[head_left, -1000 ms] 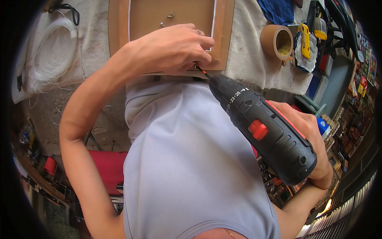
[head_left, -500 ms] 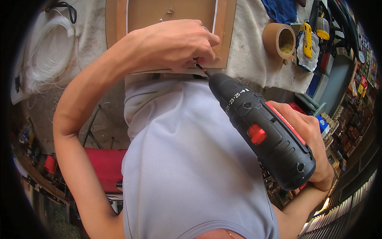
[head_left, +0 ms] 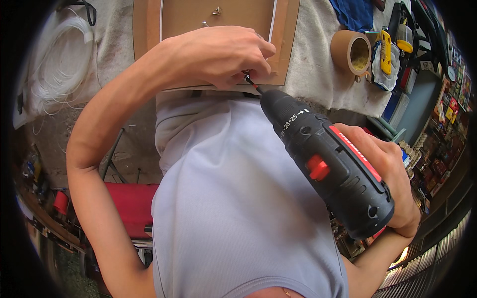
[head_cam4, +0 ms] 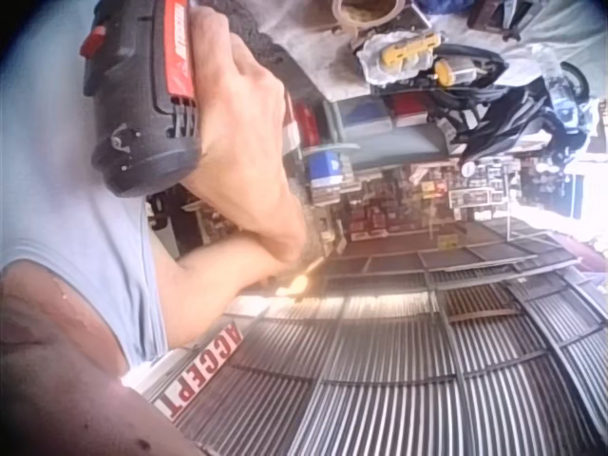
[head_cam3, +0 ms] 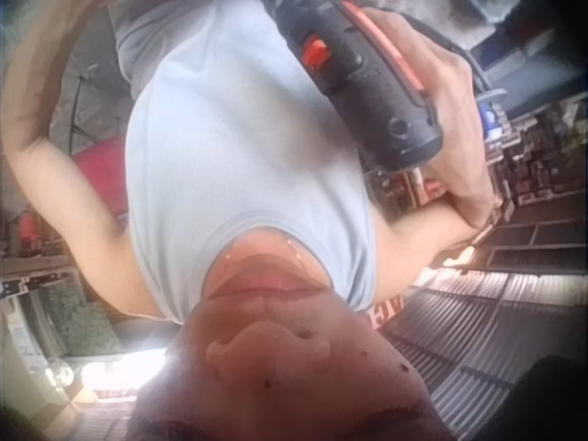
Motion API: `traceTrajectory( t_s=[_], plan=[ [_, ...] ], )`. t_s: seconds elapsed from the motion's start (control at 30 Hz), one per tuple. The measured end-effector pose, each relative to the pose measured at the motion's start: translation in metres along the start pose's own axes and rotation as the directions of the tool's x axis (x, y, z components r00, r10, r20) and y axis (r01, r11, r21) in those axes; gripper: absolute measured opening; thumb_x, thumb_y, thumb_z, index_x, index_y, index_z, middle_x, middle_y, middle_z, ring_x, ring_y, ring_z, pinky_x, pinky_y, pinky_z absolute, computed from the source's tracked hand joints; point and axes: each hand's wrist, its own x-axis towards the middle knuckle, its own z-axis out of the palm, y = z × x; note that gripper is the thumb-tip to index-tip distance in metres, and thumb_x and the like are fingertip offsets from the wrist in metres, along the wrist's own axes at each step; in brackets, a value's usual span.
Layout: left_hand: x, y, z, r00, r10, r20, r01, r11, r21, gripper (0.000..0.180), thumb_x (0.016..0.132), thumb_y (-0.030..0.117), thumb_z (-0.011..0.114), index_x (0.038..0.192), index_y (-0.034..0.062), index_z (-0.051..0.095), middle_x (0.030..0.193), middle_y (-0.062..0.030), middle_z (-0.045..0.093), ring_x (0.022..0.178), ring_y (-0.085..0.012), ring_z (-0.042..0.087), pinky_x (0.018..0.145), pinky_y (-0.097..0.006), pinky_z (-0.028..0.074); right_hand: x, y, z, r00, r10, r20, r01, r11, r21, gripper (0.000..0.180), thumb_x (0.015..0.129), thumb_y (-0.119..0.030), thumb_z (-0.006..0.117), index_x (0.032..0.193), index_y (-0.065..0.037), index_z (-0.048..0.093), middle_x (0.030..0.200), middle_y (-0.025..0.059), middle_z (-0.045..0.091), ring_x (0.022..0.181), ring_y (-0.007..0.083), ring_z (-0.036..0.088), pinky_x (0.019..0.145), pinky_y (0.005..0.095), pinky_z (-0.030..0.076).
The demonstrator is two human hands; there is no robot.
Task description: The person measures a wooden picture frame, drills two holes in the back, and installs metal hanging hardware. They then thread a white cord through the hardware and tie it to create a hanging loop.
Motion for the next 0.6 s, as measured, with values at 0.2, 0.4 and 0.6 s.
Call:
traceTrajectory(
  t_s=[0.2, 0.4, 0.6],
  plan=[
    [0.000, -0.001, -0.001, 1.000, -0.006, 0.022, 0.006, 1.000, -0.016, 0.010, 0.065, 0.001, 0.062, 0.071, 0.0044, 0.056, 0.082, -0.0059, 0.050, 0.077, -0.0267, 0.053, 0.069, -0.038, 0.048, 0.004, -0.001, -0.002, 1.000, 0.010, 0.020, -0.010, 1.000, -0.024, 0.039, 0.071, -0.008, 0.069, 0.107, 0.002, 0.059, 0.087, 0.0169, 0.067, 0.077, 0.0304, 0.069, 0.072, 0.0332, 0.051],
    [0.002, -0.009, 0.007, 0.997, 0.081, -0.003, -0.081, 0.997, -0.017, 0.010, 0.063, 0.002, 0.062, 0.070, 0.0049, 0.055, 0.079, -0.0058, 0.049, 0.076, -0.0246, 0.053, 0.072, -0.037, 0.044, 0.004, -0.004, -0.006, 0.996, 0.007, 0.087, 0.002, 0.995, -0.104, 0.044, 0.070, -0.013, 0.069, 0.110, 0.002, 0.059, 0.090, 0.0181, 0.067, 0.080, 0.0324, 0.068, 0.073, 0.0340, 0.051],
    [0.000, -0.018, 0.018, 0.984, 0.164, -0.066, -0.168, 0.984, -0.055, 0.012, 0.061, 0.005, 0.063, 0.072, 0.0077, 0.057, 0.077, -0.0052, 0.049, 0.075, -0.0237, 0.051, 0.073, -0.036, 0.041, 0.004, -0.012, -0.006, 0.989, -0.017, 0.146, 0.056, 0.963, -0.264, 0.051, 0.069, -0.020, 0.070, 0.113, 0.003, 0.057, 0.092, 0.0191, 0.065, 0.078, 0.0368, 0.064, 0.070, 0.0375, 0.051]
  ],
)
